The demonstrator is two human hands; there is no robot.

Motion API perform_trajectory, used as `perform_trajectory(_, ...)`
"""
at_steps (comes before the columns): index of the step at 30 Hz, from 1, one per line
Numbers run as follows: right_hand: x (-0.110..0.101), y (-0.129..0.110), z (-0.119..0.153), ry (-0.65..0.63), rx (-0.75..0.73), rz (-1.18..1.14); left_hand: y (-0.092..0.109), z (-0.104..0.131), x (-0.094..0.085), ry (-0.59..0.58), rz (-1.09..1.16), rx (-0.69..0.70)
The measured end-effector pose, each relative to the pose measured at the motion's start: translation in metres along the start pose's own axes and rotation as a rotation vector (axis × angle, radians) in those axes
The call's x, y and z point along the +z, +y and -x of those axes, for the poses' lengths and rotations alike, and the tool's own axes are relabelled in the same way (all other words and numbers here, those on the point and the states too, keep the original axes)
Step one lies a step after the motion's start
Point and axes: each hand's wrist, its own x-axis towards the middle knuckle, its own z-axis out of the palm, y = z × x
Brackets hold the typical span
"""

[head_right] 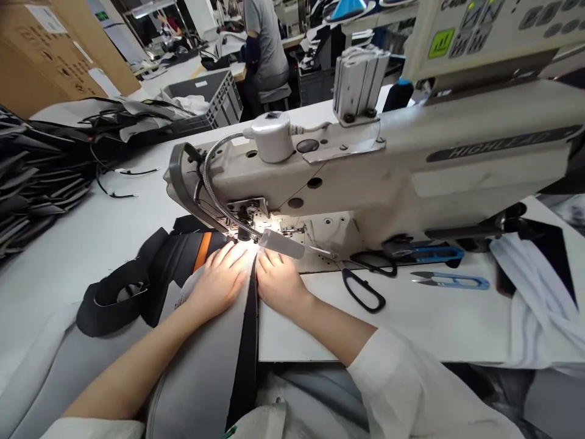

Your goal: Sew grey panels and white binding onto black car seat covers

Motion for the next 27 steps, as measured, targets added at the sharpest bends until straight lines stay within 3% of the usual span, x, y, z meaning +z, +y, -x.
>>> perform_trajectory(8,-0.006,-0.001,0.009,-0.008,0.004,-0.011,0.006,-0.009,-0.006,-0.106,-0.044,-0.064)
perform_trajectory(12,-0.005,0.003,0.010,0.035,0.022,-0.114,0.011,-0.006,-0.002,-0.021,-0.101,-0.083)
perform_trajectory(15,0.001,0.008,0.007,0.066,0.033,-0.170,0.003,-0.005,0.001,0.046,-0.024,-0.072)
perform_trajectory(21,0.023,0.015,-0.011,0.142,0.042,-0.118,-0.012,-0.010,0.002,0.085,0.219,-0.062)
perform_trajectory(27,0.021,0.018,-0.023,0.091,0.111,-0.050,-0.010,-0.010,0.002,0.063,0.175,-0.077)
